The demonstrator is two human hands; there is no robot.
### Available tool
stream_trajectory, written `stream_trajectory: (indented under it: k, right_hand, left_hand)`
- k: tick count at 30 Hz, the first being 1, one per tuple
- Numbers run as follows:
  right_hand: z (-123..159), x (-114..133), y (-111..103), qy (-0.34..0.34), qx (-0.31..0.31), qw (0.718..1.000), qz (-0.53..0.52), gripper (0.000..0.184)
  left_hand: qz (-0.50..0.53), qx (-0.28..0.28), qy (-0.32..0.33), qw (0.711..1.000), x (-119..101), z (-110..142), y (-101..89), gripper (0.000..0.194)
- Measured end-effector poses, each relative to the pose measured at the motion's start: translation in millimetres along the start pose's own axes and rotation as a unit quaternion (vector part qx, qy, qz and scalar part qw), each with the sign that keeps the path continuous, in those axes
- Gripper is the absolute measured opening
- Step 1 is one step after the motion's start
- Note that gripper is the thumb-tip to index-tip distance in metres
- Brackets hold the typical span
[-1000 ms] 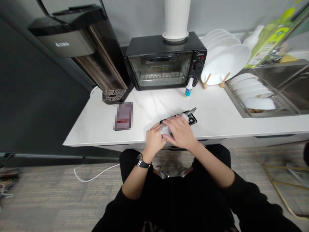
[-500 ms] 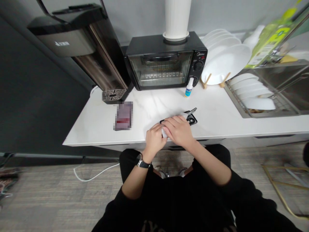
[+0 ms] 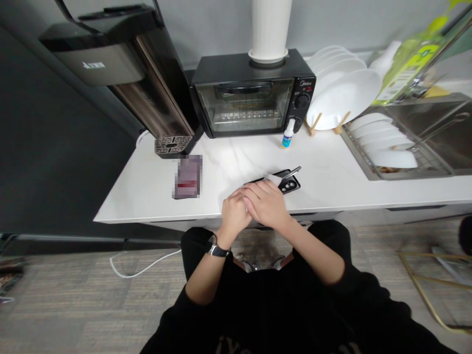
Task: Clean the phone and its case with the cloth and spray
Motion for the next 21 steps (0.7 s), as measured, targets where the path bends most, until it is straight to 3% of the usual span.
stream_trajectory:
  k: [3,6,8,10,14,16,18,21]
  right_hand:
    - [3,-40,-11,0.036,-0.031,0.998,0.036,0.038]
    - [12,-105,-33,0.139,-0.09,0.985,0.05,0.043]
    - [18,-125,-42,0.185,-0.119,0.974,0.051,0.044]
    - [17,-112,-40,0.179,-0.123,0.974,0.057,0.043]
    - [7,-38,-18,0.087,-0.088,0.991,0.054,0.037]
    - [3,-18,-12,0.05,-0.081,0.994,0.046,0.036]
    - [3,-24,-14,0.038,-0.084,0.994,0.051,0.037]
    - [7,-76,-26,0.098,-0.091,0.989,0.069,0.04]
  left_hand:
    - [0.021,0.02,0.009,1.0,-4,-2,0.8,0.02]
    - [0.049,0.02,0.014,0.999,-10,-6,-2.9,0.021]
    - [0.053,0.011,0.014,0.998,-13,-7,-5.4,0.023]
    - [0.048,0.012,0.015,0.999,-13,-6,-4.3,0.023]
    - [0.016,0.002,0.023,1.0,-9,-1,-1.9,0.024]
    - [0.004,-0.011,0.024,1.0,-6,1,-3.5,0.031]
    - [0.013,-0.01,0.023,1.0,-6,0,-4.1,0.03]
    - [0.048,0.001,0.019,0.999,-9,-3,-5.0,0.02]
Point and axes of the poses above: each hand's wrist, its own z-axis away from the middle knuckle, its own y-axis out of the palm, x = y × z, the point moved 9 cm from there along -z, towards the middle knuckle, and after that the axes turned 2 degrees about y, right-handed, at the moved point
